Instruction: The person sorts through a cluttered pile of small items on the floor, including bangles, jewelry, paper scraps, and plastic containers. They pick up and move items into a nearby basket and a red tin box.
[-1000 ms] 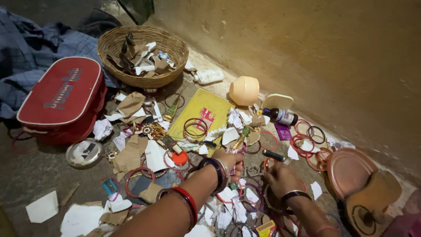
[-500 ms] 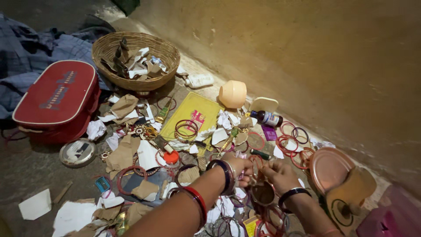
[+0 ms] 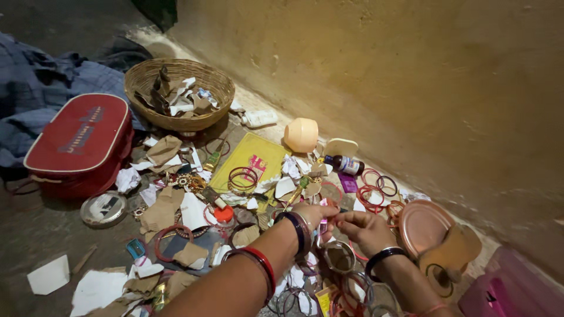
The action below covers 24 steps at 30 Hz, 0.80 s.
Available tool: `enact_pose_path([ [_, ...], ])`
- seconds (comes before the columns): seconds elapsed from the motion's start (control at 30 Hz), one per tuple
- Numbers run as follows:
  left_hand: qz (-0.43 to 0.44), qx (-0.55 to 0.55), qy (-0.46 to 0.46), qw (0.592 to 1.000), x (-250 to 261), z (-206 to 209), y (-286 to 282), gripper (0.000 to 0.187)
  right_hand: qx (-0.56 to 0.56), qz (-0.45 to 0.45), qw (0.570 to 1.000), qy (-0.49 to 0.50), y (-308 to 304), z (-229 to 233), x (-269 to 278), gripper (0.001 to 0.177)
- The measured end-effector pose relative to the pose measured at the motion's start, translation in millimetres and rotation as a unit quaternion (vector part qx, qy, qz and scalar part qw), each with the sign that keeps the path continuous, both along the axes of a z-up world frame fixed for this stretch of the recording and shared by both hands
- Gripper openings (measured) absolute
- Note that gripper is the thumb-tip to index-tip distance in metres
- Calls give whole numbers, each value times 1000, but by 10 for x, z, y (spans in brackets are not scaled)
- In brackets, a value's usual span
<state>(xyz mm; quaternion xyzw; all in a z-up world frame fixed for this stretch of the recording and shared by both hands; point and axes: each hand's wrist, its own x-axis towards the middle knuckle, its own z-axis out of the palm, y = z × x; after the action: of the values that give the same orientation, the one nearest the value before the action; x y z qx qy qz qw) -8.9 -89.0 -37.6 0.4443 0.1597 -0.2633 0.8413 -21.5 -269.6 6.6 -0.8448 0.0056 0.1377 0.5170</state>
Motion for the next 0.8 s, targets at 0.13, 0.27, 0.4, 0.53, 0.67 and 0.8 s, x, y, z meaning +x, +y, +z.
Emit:
enact_pose_path([
  [0.13, -1, -48, -7, 999, 85, -14, 30, 19, 47, -18, 998, -33, 10, 15, 26, 14],
  [0.27, -43, -91, -3, 995, 139, 23, 176, 21, 22, -52, 996, -66, -19, 18, 72, 16],
  [0.4, -80, -110, -13, 991, 109, 82, 253, 22, 10, -53, 998, -44, 45, 139, 24, 25],
  [0.53, -104, -153, 5, 983, 21, 277, 295, 25, 66, -60, 996, 6, 252, 319, -100, 34],
  [0.67, -141, -174, -16, 974, -57, 584, 352, 29, 236, -71, 957, 151, 421, 420, -236, 26],
  [0.8, -142, -214, -29, 966, -115, 743, 418, 31, 303, -73, 922, 231, 548, 538, -375, 33],
])
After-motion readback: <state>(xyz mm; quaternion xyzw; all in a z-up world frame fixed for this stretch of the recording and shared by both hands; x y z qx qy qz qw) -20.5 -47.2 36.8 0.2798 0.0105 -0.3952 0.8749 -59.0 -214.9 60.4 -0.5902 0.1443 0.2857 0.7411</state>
